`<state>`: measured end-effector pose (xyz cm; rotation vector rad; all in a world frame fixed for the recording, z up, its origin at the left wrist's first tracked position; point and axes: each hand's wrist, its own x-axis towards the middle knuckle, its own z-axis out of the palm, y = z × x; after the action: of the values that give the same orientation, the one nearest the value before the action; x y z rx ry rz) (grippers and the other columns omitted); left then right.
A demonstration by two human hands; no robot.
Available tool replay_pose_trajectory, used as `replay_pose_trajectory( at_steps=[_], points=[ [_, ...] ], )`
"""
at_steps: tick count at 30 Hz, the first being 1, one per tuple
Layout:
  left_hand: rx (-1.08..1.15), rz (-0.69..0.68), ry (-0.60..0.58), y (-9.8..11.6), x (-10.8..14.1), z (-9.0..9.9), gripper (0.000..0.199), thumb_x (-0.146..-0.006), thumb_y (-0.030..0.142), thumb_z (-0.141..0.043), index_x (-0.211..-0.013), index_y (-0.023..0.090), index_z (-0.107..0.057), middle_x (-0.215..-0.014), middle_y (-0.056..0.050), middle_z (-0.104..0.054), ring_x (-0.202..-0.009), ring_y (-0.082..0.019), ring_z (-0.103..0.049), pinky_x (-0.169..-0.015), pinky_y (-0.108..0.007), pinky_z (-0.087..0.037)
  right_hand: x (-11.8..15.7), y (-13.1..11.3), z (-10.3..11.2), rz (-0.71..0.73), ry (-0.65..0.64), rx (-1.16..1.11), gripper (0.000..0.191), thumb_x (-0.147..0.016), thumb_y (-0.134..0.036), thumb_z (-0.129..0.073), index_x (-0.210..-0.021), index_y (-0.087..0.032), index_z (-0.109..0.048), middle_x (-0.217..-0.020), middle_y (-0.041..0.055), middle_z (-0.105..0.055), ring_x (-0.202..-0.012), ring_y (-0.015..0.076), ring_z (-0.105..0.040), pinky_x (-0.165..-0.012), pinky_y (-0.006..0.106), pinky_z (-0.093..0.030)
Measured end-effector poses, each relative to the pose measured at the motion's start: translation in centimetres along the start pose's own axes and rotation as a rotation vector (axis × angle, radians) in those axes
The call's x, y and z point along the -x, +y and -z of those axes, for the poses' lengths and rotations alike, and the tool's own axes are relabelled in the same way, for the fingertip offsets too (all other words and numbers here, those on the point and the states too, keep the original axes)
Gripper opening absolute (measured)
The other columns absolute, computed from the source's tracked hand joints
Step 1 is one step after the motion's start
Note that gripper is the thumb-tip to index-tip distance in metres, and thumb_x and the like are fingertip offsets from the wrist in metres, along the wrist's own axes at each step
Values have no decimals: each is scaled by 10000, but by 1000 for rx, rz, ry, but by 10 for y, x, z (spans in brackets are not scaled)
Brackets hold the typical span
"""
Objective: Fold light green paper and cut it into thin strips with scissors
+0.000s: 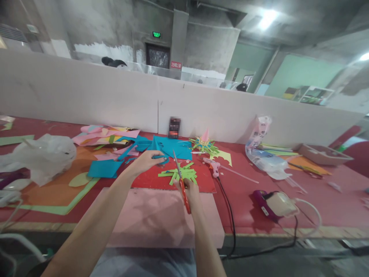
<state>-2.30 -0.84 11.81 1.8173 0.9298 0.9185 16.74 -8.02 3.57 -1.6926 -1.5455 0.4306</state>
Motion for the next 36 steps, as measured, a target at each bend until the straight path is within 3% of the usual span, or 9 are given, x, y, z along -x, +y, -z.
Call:
replay_pose_trajectory(
  at_steps=[4,8,12,17,25,31,36],
  points=[
    [-75,14,127,-5,-1,3,287,-704,400,-545,-788,149,-655,-825,-40,-676,-814,-198,-608,-743,-287,-464,-17,19,18,-127,-7,231,433,-684,-611,-457,-559,-197,-459,-503,4,-462,-510,142,-462,-481,229,-303],
    [-42,83,234,-11,-3,5,296,-671,373,-586,-855,159,-674,-960,-56,-672,-950,-227,-579,-830,-311,-433,-30,43,37,-224,35,449,389,-715,-565,-440,-767,-206,-579,-717,82,-606,-658,197,-565,-537,254,-344],
    [-10,117,280,-18,-5,6,319,-659,365,-602,-888,155,-672,-985,-67,-666,-967,-234,-576,-850,-329,-426,-37,69,46,-249,63,580,403,-734,-495,-455,-930,-174,-601,-922,145,-618,-839,242,-587,-632,279,-393],
    [16,97,330,-22,-8,4,301,-642,311,-618,-883,133,-650,-944,-74,-668,-889,-214,-601,-811,-327,-449,-44,93,46,-218,79,634,395,-715,-348,-528,-1053,-153,-589,-1000,129,-604,-891,211,-583,-714,254,-411],
    [20,111,296,-17,-5,1,254,-670,335,-588,-802,121,-629,-817,-70,-668,-764,-187,-616,-721,-295,-477,-48,90,49,-240,12,615,385,-707,-342,-544,-1035,-155,-619,-956,116,-629,-883,221,-588,-710,256,-413],
    [53,108,349,-38,-2,9,294,-695,402,-547,-790,139,-637,-764,-56,-666,-716,-178,-620,-683,-285,-491,-48,95,54,-212,27,594,368,-707,-365,-550,-996,-156,-641,-906,117,-655,-853,231,-604,-672,263,-411],
    [25,103,366,-59,-4,11,306,-689,425,-544,-772,144,-635,-740,-47,-664,-710,-176,-622,-694,-284,-489,-50,99,61,-276,38,508,330,-758,-377,-499,-960,-172,-660,-878,100,-670,-840,225,-614,-678,265,-411]
  ],
)
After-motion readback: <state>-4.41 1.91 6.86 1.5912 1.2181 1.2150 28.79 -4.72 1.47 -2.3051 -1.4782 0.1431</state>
